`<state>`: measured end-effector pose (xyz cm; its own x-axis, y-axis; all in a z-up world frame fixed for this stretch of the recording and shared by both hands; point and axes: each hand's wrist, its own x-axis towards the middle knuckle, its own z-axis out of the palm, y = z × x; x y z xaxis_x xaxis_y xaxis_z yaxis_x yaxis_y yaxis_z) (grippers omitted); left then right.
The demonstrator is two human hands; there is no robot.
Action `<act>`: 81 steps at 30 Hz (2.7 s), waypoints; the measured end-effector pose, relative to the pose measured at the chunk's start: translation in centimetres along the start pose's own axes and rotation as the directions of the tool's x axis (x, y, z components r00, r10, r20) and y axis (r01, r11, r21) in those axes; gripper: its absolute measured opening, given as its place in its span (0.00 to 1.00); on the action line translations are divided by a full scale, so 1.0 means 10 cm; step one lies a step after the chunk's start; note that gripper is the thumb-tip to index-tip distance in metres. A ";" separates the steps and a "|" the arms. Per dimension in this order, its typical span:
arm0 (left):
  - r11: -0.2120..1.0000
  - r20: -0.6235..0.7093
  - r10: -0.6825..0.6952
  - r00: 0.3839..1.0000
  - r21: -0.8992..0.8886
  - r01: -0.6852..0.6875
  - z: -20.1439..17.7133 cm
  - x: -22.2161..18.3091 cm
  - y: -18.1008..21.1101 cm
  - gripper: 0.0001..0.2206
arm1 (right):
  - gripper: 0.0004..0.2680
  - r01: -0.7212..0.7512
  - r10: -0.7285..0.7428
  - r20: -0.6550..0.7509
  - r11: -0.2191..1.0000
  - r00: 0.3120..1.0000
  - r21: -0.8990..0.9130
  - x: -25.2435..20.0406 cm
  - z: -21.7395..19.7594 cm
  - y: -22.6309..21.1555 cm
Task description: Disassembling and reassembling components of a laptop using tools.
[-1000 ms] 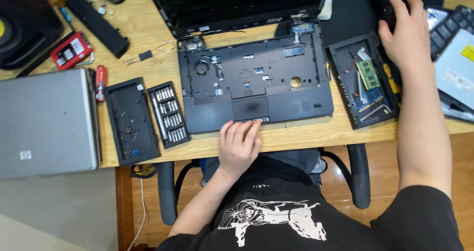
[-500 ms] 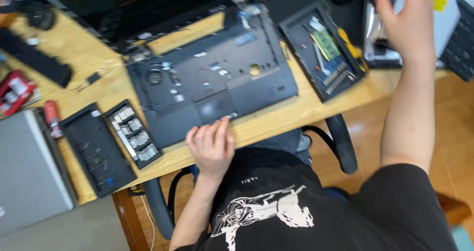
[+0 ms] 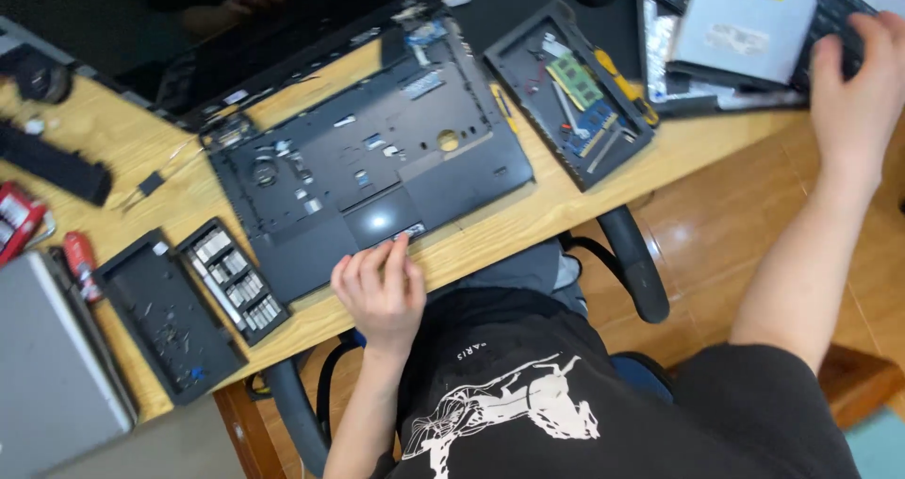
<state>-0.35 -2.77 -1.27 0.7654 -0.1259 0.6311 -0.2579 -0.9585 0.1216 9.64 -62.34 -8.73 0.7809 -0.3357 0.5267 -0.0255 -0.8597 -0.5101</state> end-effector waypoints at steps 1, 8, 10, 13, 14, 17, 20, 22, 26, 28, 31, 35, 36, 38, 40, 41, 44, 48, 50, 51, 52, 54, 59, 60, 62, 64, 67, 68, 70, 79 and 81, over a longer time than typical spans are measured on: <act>1.000 0.013 0.003 1.000 -0.023 -0.002 -0.01 -0.02 0.00 0.13 | 0.15 0.060 -0.058 0.123 0.998 0.991 -0.011 -0.01 0.01 -0.23; 0.997 0.021 -0.004 1.000 -0.083 0.006 -0.02 -0.03 -0.02 0.13 | 0.28 0.305 -0.237 0.336 0.938 0.912 -0.166 0.04 0.27 -1.18; 0.996 0.027 -0.004 1.000 -0.089 0.006 -0.04 -0.03 -0.03 0.13 | 0.27 0.285 -0.227 0.367 0.952 0.902 -0.114 0.08 0.34 -1.07; 0.993 0.038 0.009 0.999 -0.114 -0.005 -0.04 -0.02 -0.03 0.13 | 0.25 0.288 -0.247 0.387 0.956 0.888 -0.052 0.13 0.41 -0.92; 0.992 0.041 0.013 0.999 -0.123 -0.008 -0.04 -0.03 -0.03 0.13 | 0.25 0.320 -0.285 0.379 0.947 0.880 -0.030 0.14 0.42 -0.87; 0.993 0.036 0.006 0.999 -0.122 -0.001 -0.03 -0.03 -0.03 0.12 | 0.28 0.371 -0.303 0.399 0.923 0.865 -0.103 0.24 0.24 -1.22; 0.992 0.034 0.008 0.999 -0.124 -0.004 -0.04 -0.02 -0.04 0.12 | 0.27 0.578 -0.426 0.438 0.756 0.792 -0.308 0.32 0.21 -1.20; 0.992 0.035 0.009 0.999 -0.130 -0.005 -0.04 -0.02 -0.04 0.12 | 0.24 0.610 -0.447 0.451 0.719 0.773 -0.333 0.31 0.14 -1.24; 0.991 0.025 0.012 1.000 -0.130 -0.009 -0.04 -0.02 -0.03 0.12 | 0.16 0.647 -0.542 0.357 0.677 0.760 -0.350 0.18 0.16 -1.24; 0.990 0.024 0.006 1.000 -0.140 -0.002 -0.05 -0.01 -0.03 0.12 | 0.15 0.587 -0.545 0.218 0.746 0.810 -0.314 0.17 0.15 -1.24; 0.987 0.037 -0.008 0.999 -0.159 0.014 -0.10 0.01 -0.04 0.12 | 0.12 0.424 -0.451 -0.093 0.879 0.888 -0.217 0.12 0.26 -0.96; 0.971 0.059 -0.032 0.998 -0.234 0.045 -0.18 0.06 -0.02 0.12 | 0.13 0.324 -0.176 -0.320 0.800 0.931 0.504 -0.10 0.03 -1.50; 0.972 0.056 -0.037 0.998 -0.231 0.049 -0.19 0.07 0.02 0.12 | 0.13 0.329 -0.181 -0.320 0.797 0.930 0.507 -0.24 0.10 -1.58; 0.933 0.007 -0.021 1.000 -0.359 0.022 -0.20 0.07 0.11 0.15 | 0.16 0.317 -0.089 -0.322 0.541 0.942 0.779 -0.59 0.20 -1.72; 0.828 0.060 -0.019 0.998 -0.559 0.049 -0.33 0.21 0.27 0.17 | 0.18 0.290 -0.129 -0.268 0.610 0.955 0.737 -1.06 0.31 -2.11; 0.682 0.109 -0.006 0.994 -0.726 0.084 -0.38 0.29 0.35 0.20 | 0.19 0.267 -0.165 -0.212 0.672 0.963 0.691 -1.29 0.38 -2.30; 0.157 0.267 -0.008 0.964 -0.952 0.265 -0.39 0.27 0.40 0.27 | 0.14 0.300 -0.491 0.037 0.588 0.870 0.751 -1.73 0.43 -2.81; -0.001 0.524 -0.187 0.831 -0.846 0.533 -0.17 -0.30 0.12 0.14 | 0.11 0.023 -0.555 0.130 0.260 0.822 0.965 -1.73 0.35 -3.22; 0.379 0.285 -0.070 0.956 -0.879 0.290 -0.29 -0.26 0.14 0.09 | 0.14 -0.174 -0.559 0.252 0.190 0.790 0.966 -1.69 0.26 -3.36; 0.378 0.285 -0.063 0.956 -0.880 0.287 -0.29 -0.29 0.17 0.09 | 0.14 -0.171 -0.555 0.250 0.191 0.793 0.967 -1.76 0.33 -3.33; 0.351 0.314 -0.120 0.942 -0.874 0.336 -0.29 -0.32 0.20 0.09 | 0.15 -0.224 -0.527 0.277 0.163 0.803 0.961 -1.82 0.40 -3.29; 0.323 0.345 -0.172 0.923 -0.865 0.384 -0.29 -0.34 0.21 0.09 | 0.16 -0.275 -0.496 0.304 0.132 0.813 0.952 -1.94 0.51 -3.24; 0.328 0.509 -0.211 0.835 -0.768 0.551 -0.27 -0.26 0.18 0.10 | 0.15 -0.219 -0.393 0.328 0.297 0.859 0.929 -1.94 0.48 -3.24; 0.327 0.507 -0.213 0.835 -0.768 0.550 -0.28 -0.24 0.17 0.10 | 0.15 -0.219 -0.396 0.328 0.297 0.858 0.929 -1.84 0.41 -3.28; 0.117 0.549 -0.170 0.818 -0.813 0.570 -0.31 -0.22 0.15 0.09 | 0.12 -0.305 -0.410 0.382 0.241 0.828 0.921 -1.64 0.26 -3.37; 0.070 0.528 -0.195 0.827 -0.833 0.549 -0.33 -0.22 0.13 0.09 | 0.12 -0.262 -0.510 0.383 0.294 0.771 0.919 -1.44 0.19 -3.41; 0.069 0.449 -0.193 0.872 -0.881 0.469 -0.39 -0.14 0.10 0.09 | 0.10 -0.240 -0.619 0.427 0.365 0.659 0.900 -1.32 0.15 -3.37; 0.110 0.388 -0.157 0.908 -0.907 0.407 -0.42 -0.10 0.09 0.08 | 0.09 -0.261 -0.634 0.465 0.392 0.618 0.882 -1.31 0.14 -3.34; 0.145 0.362 -0.102 0.927 -0.916 0.374 -0.41 -0.04 0.06 0.07 | 0.09 -0.274 -0.626 0.477 0.397 0.617 0.876 -1.29 0.12 -3.36; -0.419 0.483 -0.179 0.857 -0.826 0.377 -0.32 0.05 0.05 0.30 | 0.10 0.655 -0.777 -0.165 0.373 0.608 0.657 -1.22 -0.01 -3.41; -0.784 0.662 -0.046 0.748 -0.488 0.384 -0.32 0.03 0.01 0.38 | 0.10 0.761 -0.804 -0.212 0.390 0.556 0.519 -1.23 0.01 -3.43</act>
<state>-1.98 -2.11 1.37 0.9748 -0.2194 -0.0406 0.2080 0.8278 0.5211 0.95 -28.74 2.23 0.3224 0.4225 0.8471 0.9080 -0.3910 -0.1505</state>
